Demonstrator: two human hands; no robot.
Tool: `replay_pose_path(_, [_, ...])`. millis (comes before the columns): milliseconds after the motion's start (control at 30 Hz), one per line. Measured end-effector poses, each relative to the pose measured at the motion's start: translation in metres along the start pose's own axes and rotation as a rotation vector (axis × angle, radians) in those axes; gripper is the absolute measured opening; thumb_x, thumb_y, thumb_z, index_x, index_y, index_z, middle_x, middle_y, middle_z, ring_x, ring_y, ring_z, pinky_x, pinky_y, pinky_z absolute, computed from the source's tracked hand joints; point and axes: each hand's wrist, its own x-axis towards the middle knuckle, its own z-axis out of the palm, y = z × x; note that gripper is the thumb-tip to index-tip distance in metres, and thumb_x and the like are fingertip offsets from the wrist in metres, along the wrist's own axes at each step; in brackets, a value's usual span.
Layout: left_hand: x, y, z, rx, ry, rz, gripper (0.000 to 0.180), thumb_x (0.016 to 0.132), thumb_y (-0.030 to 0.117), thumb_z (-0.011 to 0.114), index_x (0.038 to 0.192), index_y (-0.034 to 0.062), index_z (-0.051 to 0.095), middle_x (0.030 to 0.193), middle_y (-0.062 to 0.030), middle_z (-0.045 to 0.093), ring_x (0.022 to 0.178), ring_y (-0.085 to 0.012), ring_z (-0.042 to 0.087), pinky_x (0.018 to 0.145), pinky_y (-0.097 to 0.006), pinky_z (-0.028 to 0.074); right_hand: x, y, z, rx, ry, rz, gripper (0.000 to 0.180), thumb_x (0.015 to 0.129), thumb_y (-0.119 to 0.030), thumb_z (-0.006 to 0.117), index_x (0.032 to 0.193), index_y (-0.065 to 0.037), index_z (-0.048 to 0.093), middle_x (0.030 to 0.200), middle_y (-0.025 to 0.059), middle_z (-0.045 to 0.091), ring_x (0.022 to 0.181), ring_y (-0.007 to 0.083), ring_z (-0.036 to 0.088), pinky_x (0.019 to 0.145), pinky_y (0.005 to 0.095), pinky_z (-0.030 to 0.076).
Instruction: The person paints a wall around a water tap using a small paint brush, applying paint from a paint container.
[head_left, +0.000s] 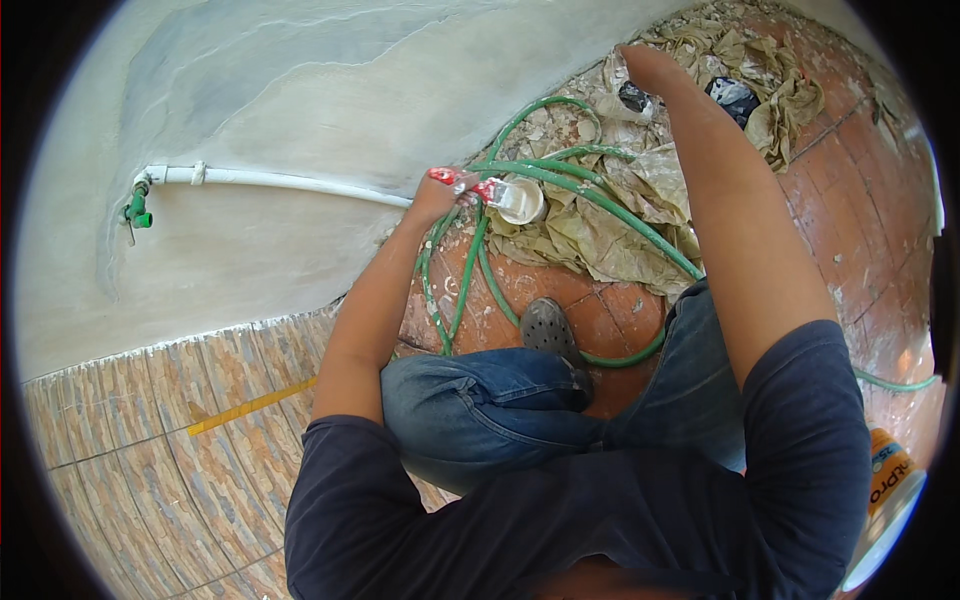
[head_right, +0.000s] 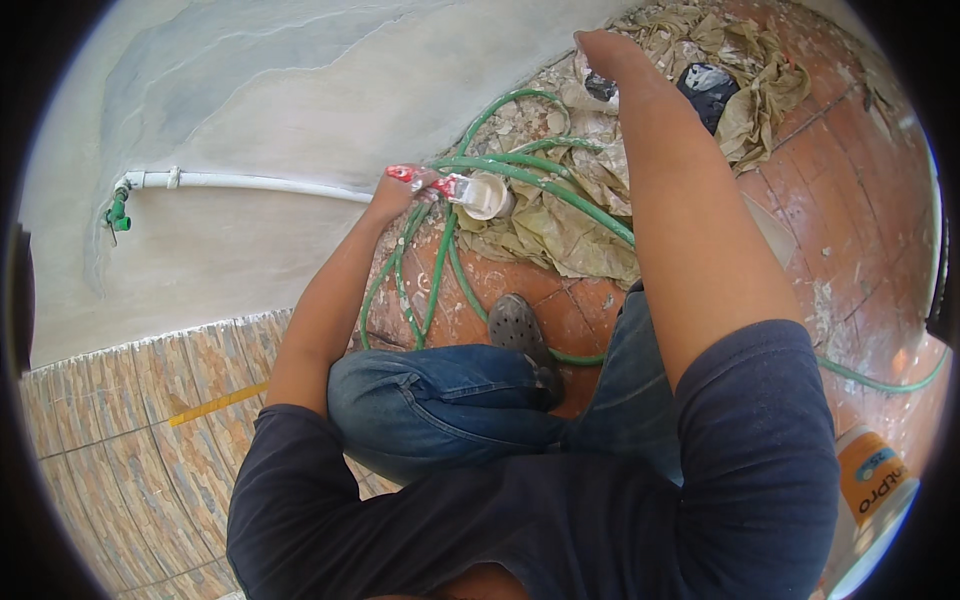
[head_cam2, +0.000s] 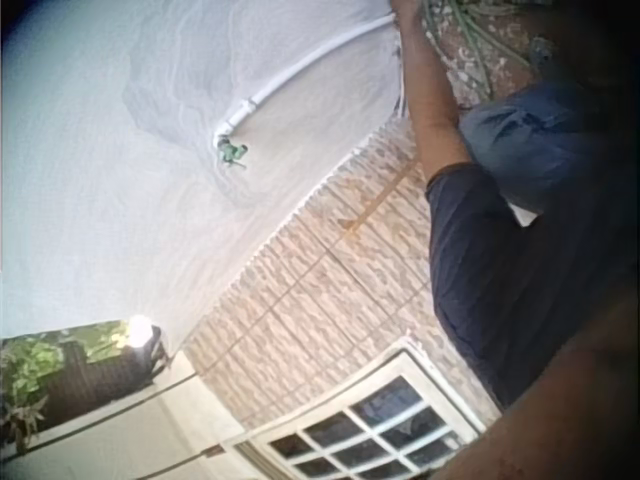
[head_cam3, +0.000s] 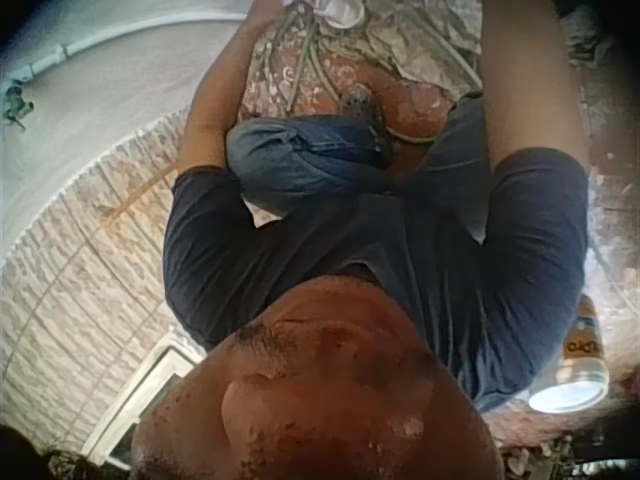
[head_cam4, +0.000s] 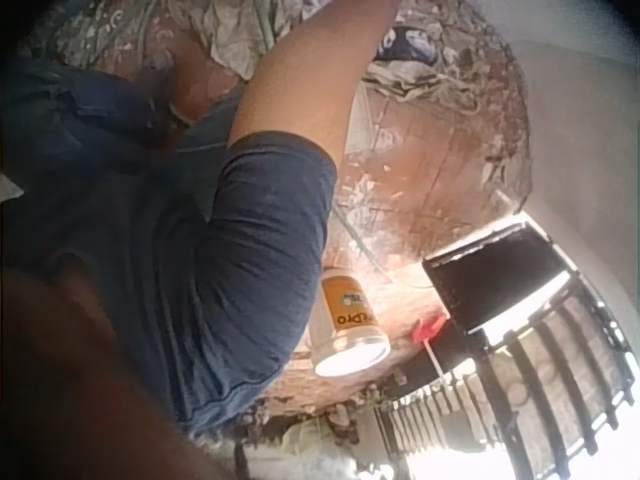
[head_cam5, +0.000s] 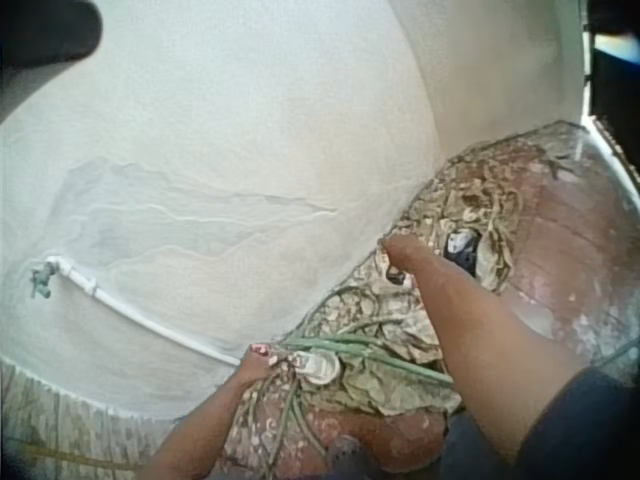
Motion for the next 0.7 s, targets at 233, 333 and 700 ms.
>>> replay_pose_path(233, [-0.016, -0.003, -0.024, -0.223, 0.042, -0.067, 0.023, 0.084, 0.016, 0.059, 0.093, -0.0045, 0.057, 0.082, -0.012, 0.063, 0.066, -0.0156, 0.062, 0.058, -0.023, 0.052, -0.001, -0.005, -0.003, -0.014, -0.01, 0.038, 0.024, 0.081, 0.0, 0.045, 0.104, -0.005, 0.051, 0.101, 0.0172, 0.06, 0.095, 0.0348, 0.058, 0.077, 0.0443, 0.048])
replay_pose_path(333, [-0.018, -0.003, -0.024, -0.194, -0.003, -0.084, 0.024, 0.085, 0.017, 0.058, 0.094, -0.0043, 0.056, 0.086, -0.0126, 0.062, 0.068, -0.0155, 0.063, 0.059, -0.024, 0.053, 0.0, -0.007, -0.007, -0.02, -0.098, 0.035, 0.041, 0.081, 0.001, 0.039, 0.121, -0.005, 0.048, 0.108, 0.019, 0.058, 0.1, 0.0339, 0.056, 0.083, 0.0421, 0.046])
replay_pose_path(700, [-0.015, 0.004, -0.019, -0.052, 0.038, -0.087, 0.023, 0.086, 0.019, 0.057, 0.094, -0.0034, 0.058, 0.084, -0.0102, 0.063, 0.07, -0.0141, 0.063, 0.059, -0.023, 0.051, -0.002, -0.006, -0.011, -0.01, -0.102, 0.021, 0.038, 0.082, 0.0, 0.04, 0.118, -0.005, 0.049, 0.11, 0.0188, 0.057, 0.101, 0.0336, 0.056, 0.084, 0.0421, 0.045])
